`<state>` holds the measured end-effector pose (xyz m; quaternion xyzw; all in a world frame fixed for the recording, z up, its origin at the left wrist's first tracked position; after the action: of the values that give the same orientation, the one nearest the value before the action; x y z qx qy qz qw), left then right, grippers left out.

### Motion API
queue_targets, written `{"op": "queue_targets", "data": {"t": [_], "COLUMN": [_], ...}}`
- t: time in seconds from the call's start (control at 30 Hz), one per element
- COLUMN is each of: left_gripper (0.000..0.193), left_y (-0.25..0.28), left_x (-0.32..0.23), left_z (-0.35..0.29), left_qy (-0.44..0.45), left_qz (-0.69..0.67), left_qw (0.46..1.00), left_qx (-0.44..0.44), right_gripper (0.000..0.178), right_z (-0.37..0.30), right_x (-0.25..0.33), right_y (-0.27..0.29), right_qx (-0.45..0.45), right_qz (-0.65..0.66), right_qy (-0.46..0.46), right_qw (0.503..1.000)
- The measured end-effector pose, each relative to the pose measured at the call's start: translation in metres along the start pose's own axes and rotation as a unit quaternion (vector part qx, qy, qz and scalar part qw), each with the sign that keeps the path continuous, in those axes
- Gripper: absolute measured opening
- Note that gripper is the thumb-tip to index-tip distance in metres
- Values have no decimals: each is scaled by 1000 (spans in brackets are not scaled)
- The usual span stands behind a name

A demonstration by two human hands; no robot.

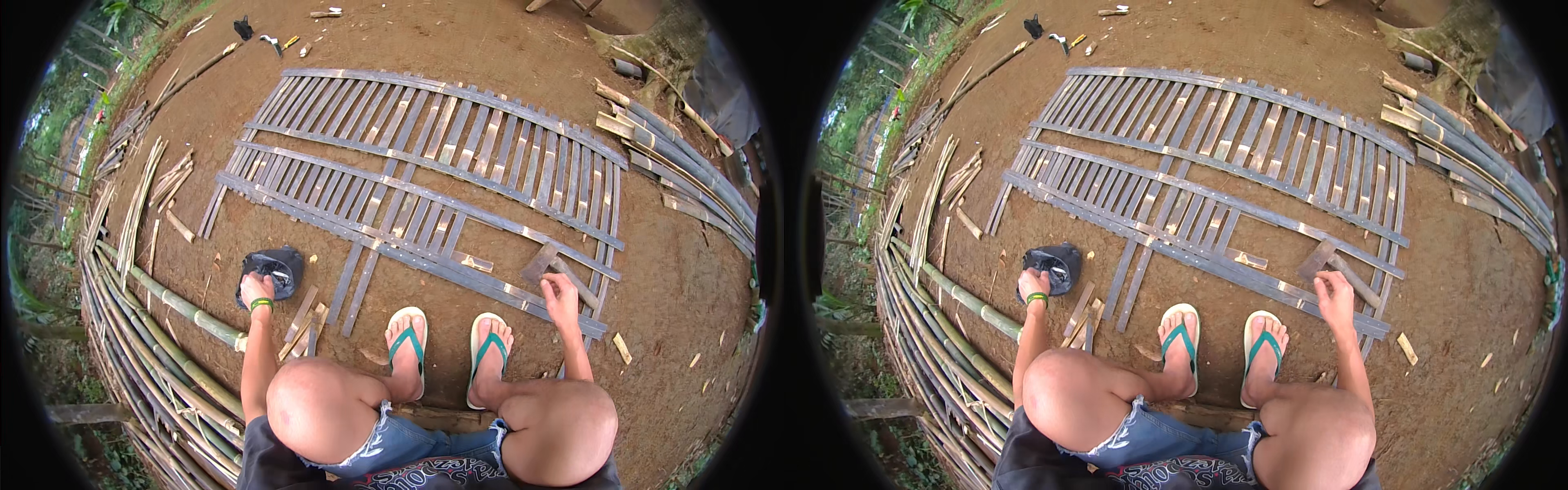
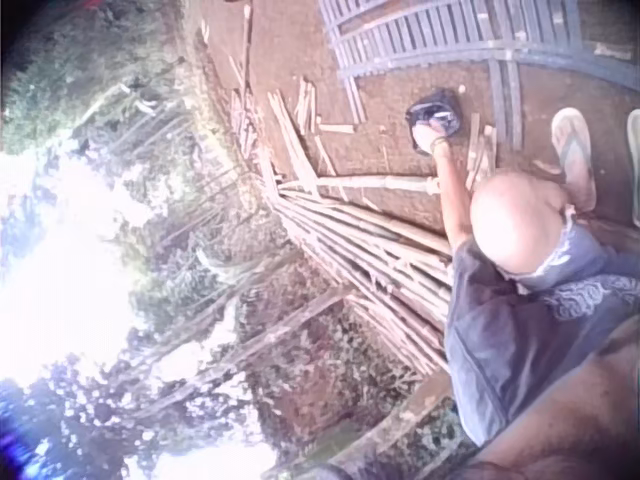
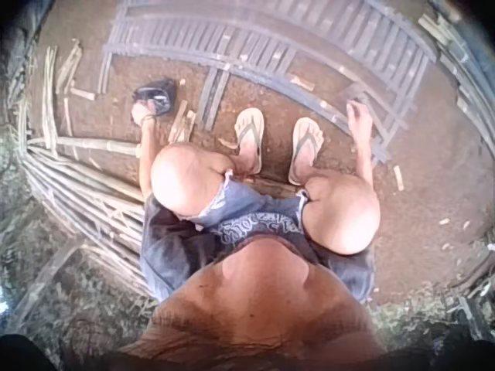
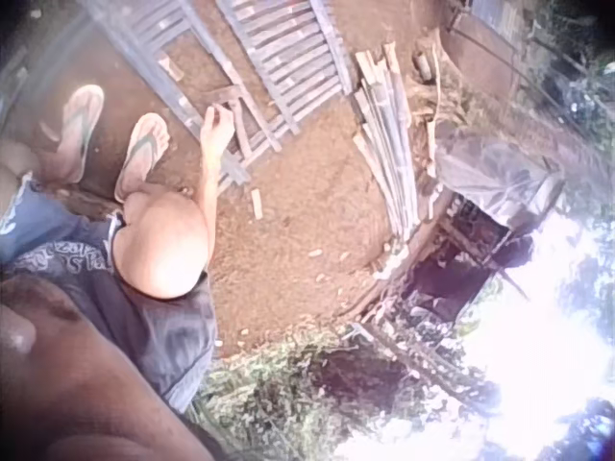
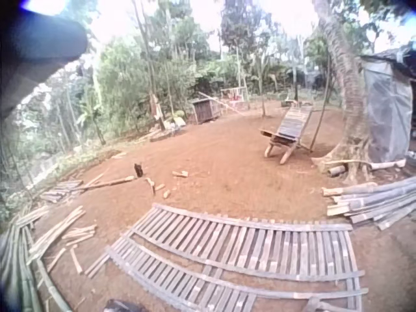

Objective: The person sits on the ground and assembles a bamboo structure by inserting small wooden pegs into pre-drilled holes. They use a small axe to hammer the pegs into place, securing the bamboo slats to the frame.

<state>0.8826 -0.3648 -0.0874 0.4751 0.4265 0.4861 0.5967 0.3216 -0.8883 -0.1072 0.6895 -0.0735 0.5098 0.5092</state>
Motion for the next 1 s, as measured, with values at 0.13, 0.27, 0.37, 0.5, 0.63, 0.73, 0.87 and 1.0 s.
{"op": "queue_targets", "data": {"t": [0.13,0.27,0.37,0.5,0.63,0.73,0.87,1.0], "left_gripper": [20,16,15,13,17,21,16,11], "left_y": [99,193,217,207,206,173,111,45], "left_x": [-163,-326,-400,-447,-461,-462,-462,-457], "left_z": [-14,-88,-135,-158,-187,-225,-246,-218], "left_qy": [-240,-380,-452,-399,-519,-565,-492,-334], "left_qz": [-308,-349,-377,-442,-471,-444,-471,-519], "left_qw": [905,770,676,653,690,687,717,760], "left_qx": [169,375,443,467,181,111,149,204], "right_gripper": [18,27,30,29,23,22,21,21], "right_z": [19,39,58,68,59,52,49,66], "right_x": [128,247,283,262,199,165,116,74], "right_y": [-5,-18,-10,5,0,-8,-37,-54], "right_qx": [98,195,134,92,32,-5,-16,28], "right_qz": [88,188,258,277,359,289,281,195], "right_qy": [117,228,242,204,69,48,-18,-18], "right_qw": [984,935,926,935,930,956,959,980]}}
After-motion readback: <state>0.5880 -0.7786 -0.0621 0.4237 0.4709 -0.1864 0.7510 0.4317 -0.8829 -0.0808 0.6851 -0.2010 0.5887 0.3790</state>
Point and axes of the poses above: each hand's wrist, its own z-axis towards the middle knuckle, its own y-axis out of the back of the hand, x = y × z, the point moved 9 cm from there along z, towards the middle knuckle, and after that the axes turned 5 degrees about y, right-handed, at the moved point
